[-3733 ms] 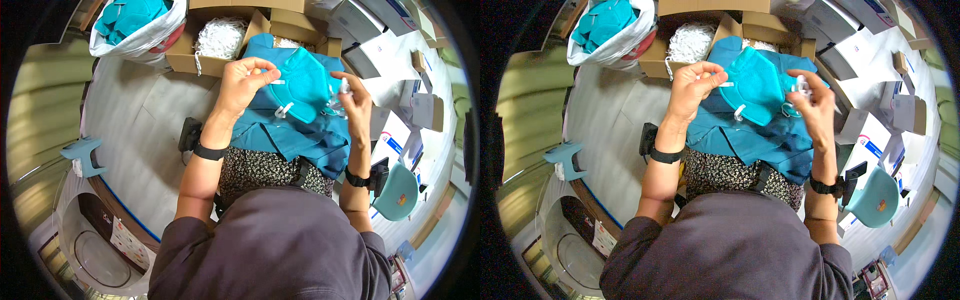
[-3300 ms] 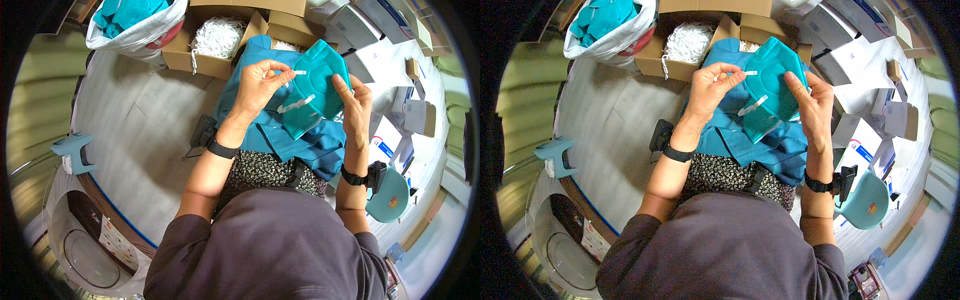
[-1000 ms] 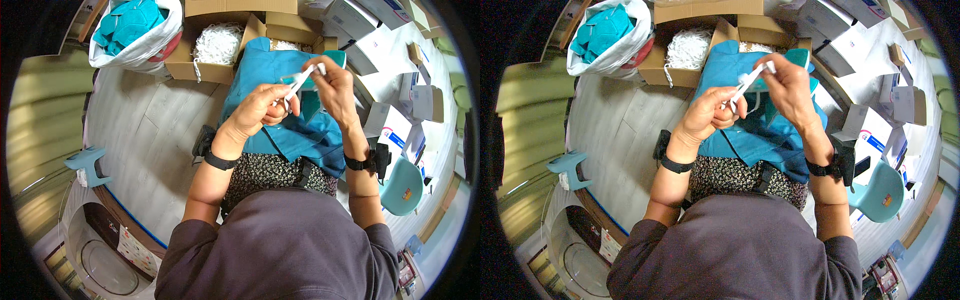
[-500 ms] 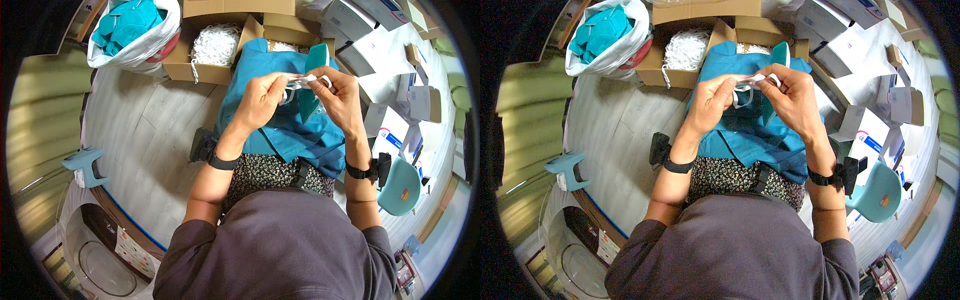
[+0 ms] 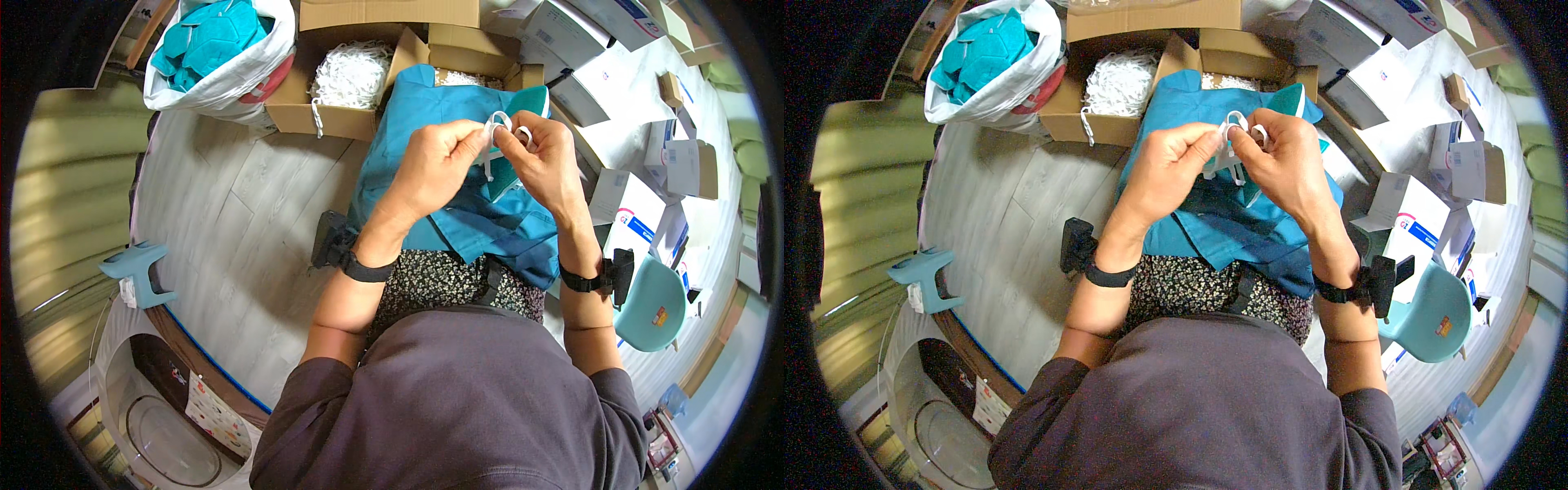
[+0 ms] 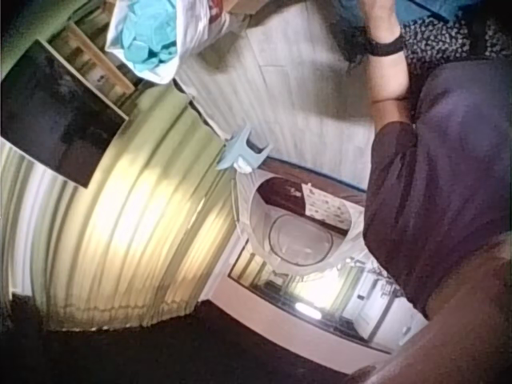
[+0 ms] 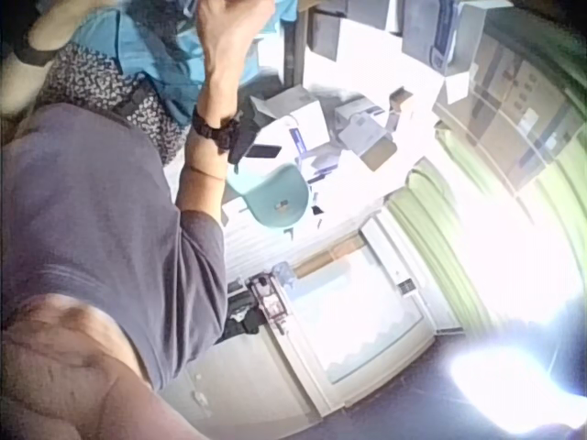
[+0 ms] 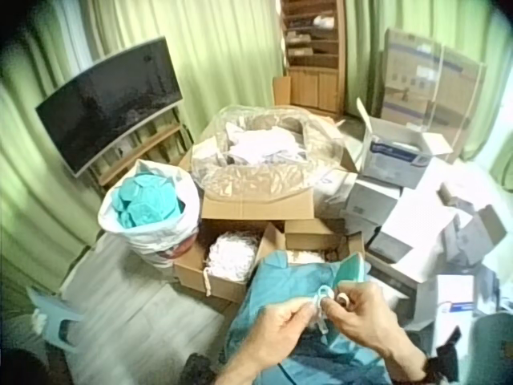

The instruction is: Inspecting and organizing surgical masks from various boxes and bags.

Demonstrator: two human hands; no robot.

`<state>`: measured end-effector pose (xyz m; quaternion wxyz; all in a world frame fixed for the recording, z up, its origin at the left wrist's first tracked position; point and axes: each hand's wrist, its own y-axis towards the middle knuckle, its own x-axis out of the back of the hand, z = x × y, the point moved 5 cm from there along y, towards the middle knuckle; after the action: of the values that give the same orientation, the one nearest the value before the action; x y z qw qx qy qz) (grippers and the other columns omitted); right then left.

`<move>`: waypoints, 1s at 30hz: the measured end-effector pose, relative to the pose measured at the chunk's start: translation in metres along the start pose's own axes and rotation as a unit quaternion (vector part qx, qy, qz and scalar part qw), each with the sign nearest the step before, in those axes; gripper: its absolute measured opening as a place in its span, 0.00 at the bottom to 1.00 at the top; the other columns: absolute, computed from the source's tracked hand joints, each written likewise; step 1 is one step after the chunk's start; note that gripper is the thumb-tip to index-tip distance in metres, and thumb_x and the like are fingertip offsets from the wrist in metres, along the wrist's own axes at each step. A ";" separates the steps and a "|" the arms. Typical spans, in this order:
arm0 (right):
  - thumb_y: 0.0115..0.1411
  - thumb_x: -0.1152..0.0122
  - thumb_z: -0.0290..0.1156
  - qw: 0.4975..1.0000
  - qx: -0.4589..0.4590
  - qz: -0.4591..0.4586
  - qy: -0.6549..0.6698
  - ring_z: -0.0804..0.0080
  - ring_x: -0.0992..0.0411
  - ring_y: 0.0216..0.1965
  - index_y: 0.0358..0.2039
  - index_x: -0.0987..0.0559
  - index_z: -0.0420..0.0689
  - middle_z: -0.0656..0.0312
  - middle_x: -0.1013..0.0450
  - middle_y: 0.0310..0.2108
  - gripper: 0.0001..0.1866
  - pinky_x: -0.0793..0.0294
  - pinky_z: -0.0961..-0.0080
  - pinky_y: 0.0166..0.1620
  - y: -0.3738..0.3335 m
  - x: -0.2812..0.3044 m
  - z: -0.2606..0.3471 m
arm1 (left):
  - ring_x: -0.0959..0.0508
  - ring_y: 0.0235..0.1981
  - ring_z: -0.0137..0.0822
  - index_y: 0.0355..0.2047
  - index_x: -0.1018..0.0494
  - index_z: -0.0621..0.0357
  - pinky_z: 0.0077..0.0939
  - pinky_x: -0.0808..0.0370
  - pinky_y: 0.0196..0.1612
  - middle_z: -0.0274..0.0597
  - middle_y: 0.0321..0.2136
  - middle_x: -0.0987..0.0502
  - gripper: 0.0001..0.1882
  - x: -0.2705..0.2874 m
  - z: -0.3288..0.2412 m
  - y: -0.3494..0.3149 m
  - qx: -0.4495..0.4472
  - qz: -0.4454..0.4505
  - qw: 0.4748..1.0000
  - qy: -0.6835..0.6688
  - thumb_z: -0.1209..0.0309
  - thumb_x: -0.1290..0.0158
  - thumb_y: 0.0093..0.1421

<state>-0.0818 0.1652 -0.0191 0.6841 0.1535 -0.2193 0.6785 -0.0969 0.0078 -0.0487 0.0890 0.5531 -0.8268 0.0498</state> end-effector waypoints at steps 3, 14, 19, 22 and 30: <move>0.60 0.39 0.32 1.000 0.009 -0.006 -0.025 0.85 0.42 0.19 0.25 0.23 0.36 0.68 0.37 0.14 0.12 0.45 0.78 0.20 -0.001 0.000 0.001 | 0.34 0.22 0.19 0.38 0.22 0.65 0.23 0.34 0.23 0.28 0.20 0.28 0.14 -0.008 -0.005 -0.002 -0.027 -0.002 0.998 0.063 0.65 0.49 0.68; 0.61 0.41 0.27 0.988 0.046 -0.118 0.092 0.83 0.33 0.21 0.31 0.20 0.37 0.67 0.30 0.18 0.06 0.36 0.82 0.25 -0.002 0.015 -0.028 | 0.37 0.21 0.21 0.28 0.30 0.58 0.20 0.39 0.22 0.27 0.20 0.34 0.17 -0.019 0.005 -0.006 -0.015 0.101 0.993 -0.051 0.60 0.55 0.71; 0.63 0.50 0.25 0.886 -0.101 -0.071 0.447 0.78 0.31 0.22 0.31 0.25 0.38 0.64 0.28 0.23 0.06 0.32 0.81 0.27 0.007 0.000 -0.039 | 0.43 0.19 0.16 0.29 0.34 0.55 0.13 0.46 0.20 0.24 0.21 0.39 0.16 -0.048 0.012 -0.013 0.058 0.129 0.971 -0.190 0.60 0.58 0.72; 0.65 0.57 0.27 0.821 -0.148 0.057 0.548 0.79 0.39 0.19 0.34 0.29 0.42 0.69 0.36 0.18 0.06 0.37 0.82 0.25 0.008 -0.016 -0.047 | 0.44 0.17 0.15 0.29 0.34 0.53 0.14 0.49 0.17 0.23 0.19 0.41 0.14 -0.055 0.029 -0.006 0.079 0.102 0.967 -0.219 0.62 0.59 0.72; 0.69 0.62 0.28 0.668 -0.254 -0.057 0.697 0.80 0.46 0.15 0.30 0.31 0.47 0.71 0.43 0.15 0.11 0.40 0.80 0.22 0.075 0.000 -0.147 | 0.47 0.14 0.16 0.27 0.35 0.54 0.15 0.50 0.16 0.22 0.16 0.44 0.17 -0.076 0.038 -0.020 0.205 0.088 0.931 -0.289 0.59 0.59 0.72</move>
<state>-0.1429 0.2422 -0.1511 0.6871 -0.5321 0.1669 0.4657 -0.0537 0.0622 -0.1017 -0.2737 0.4746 -0.8342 0.0638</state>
